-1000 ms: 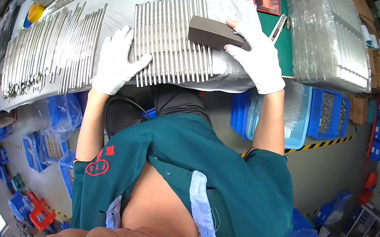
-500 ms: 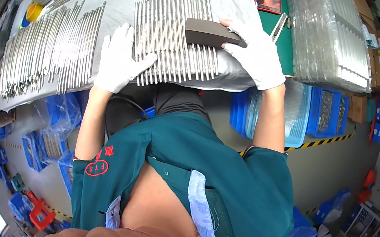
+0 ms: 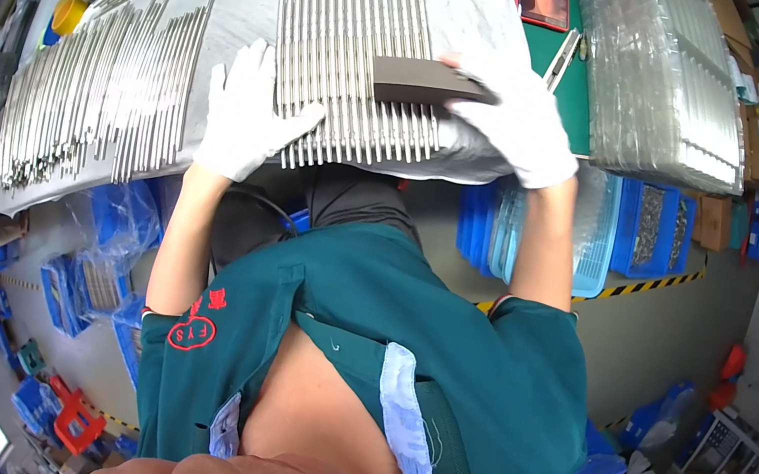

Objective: Polishing a set of thin metal rods using a sanding block at a factory workbench.

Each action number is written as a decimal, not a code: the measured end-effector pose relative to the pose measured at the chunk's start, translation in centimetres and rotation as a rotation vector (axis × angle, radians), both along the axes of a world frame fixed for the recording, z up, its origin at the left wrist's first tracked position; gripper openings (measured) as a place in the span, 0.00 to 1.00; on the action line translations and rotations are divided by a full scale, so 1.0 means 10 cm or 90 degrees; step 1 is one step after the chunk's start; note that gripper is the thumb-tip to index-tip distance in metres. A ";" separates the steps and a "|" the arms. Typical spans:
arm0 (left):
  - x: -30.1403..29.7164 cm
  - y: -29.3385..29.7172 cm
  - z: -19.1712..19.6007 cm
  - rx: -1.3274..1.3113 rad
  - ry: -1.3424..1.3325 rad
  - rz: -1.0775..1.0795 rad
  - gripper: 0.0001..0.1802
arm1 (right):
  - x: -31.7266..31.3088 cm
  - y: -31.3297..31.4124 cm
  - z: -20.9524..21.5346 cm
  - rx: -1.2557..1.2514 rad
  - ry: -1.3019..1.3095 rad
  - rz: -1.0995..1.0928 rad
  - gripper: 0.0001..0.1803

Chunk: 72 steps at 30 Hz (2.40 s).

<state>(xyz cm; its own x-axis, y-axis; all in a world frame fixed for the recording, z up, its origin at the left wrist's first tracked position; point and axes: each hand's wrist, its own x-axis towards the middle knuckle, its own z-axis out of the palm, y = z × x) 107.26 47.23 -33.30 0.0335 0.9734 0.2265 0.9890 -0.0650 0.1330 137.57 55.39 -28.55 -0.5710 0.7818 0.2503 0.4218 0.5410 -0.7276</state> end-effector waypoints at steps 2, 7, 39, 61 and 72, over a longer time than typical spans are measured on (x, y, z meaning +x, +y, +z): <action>-0.01 -0.01 -0.01 0.003 0.002 0.002 0.53 | -0.31 -0.06 0.07 0.028 -0.023 0.044 0.22; -0.01 -0.01 -0.01 0.005 -0.031 -0.005 0.55 | -0.23 0.06 0.01 0.003 0.002 0.079 0.24; -0.11 0.62 0.17 0.096 0.035 -0.134 0.28 | -0.23 -0.13 -0.55 0.100 0.308 -0.421 0.33; -0.21 0.93 0.09 0.150 0.133 -0.221 0.27 | -0.23 -0.14 -0.54 0.078 0.294 -0.446 0.34; 0.22 1.12 0.01 0.161 -0.032 -0.220 0.31 | -0.28 -0.14 -0.50 0.068 0.317 -0.444 0.34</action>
